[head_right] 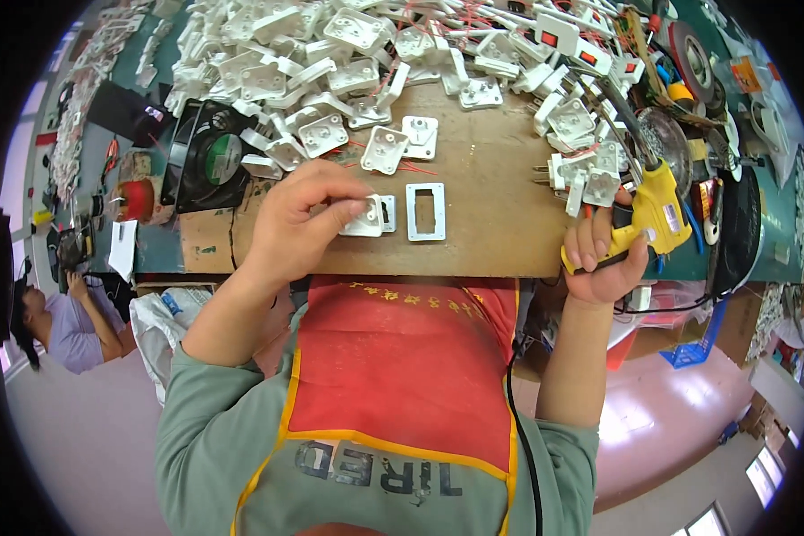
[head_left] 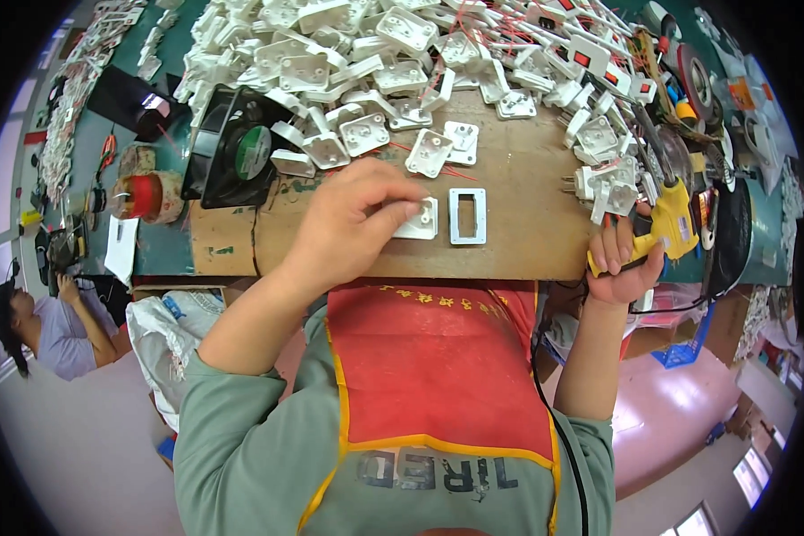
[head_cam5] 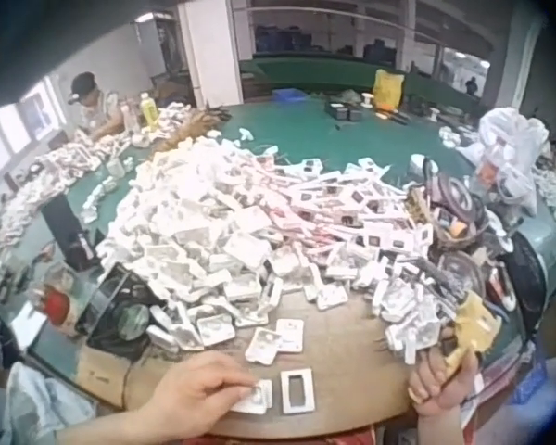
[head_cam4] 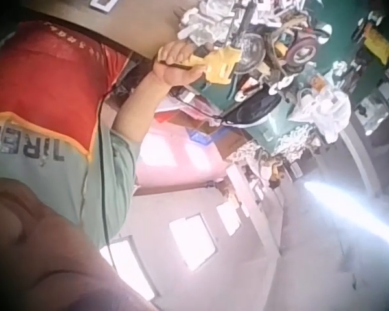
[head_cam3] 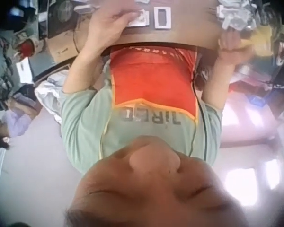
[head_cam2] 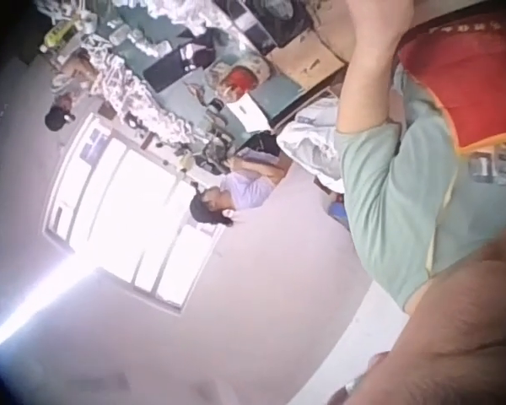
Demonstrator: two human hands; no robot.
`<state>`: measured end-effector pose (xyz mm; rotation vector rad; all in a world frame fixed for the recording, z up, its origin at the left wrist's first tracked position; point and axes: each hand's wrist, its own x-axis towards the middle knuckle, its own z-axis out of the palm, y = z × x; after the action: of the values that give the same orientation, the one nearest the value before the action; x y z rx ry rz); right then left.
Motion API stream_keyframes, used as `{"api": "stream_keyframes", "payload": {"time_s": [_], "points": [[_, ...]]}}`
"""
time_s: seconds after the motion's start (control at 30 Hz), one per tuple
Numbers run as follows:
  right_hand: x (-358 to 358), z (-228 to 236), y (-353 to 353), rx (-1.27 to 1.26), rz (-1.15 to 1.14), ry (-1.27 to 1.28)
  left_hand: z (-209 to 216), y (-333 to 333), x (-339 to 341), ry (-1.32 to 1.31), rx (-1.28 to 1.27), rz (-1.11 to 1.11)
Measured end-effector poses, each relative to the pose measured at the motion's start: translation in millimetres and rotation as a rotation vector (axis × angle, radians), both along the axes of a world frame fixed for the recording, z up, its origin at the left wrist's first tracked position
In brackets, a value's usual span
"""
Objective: Soldering wires onto small white plastic electrical component housings at a factory workbench.
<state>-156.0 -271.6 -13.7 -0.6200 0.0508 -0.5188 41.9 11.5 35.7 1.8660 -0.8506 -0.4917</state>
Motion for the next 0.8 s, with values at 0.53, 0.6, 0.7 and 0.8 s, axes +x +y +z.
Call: {"api": "stream_keyframes", "payload": {"time_s": [0.53, 0.6, 0.7, 0.8], "points": [[-7, -4, -6, 0.025, -0.023, 0.052, -13, -35, -17, -0.369, 0.084, -0.113], [-7, -4, -6, 0.025, -0.021, 0.063, -16, -35, -16, -0.383, 0.079, -0.123], [-7, -3, -7, 0.027, -0.020, 0.066, -17, -36, -17, -0.508, 0.078, -0.170], [-7, -3, -5, 0.026, -0.022, 0.062, -20, -39, -22, -0.680, 0.067, -0.180]]}}
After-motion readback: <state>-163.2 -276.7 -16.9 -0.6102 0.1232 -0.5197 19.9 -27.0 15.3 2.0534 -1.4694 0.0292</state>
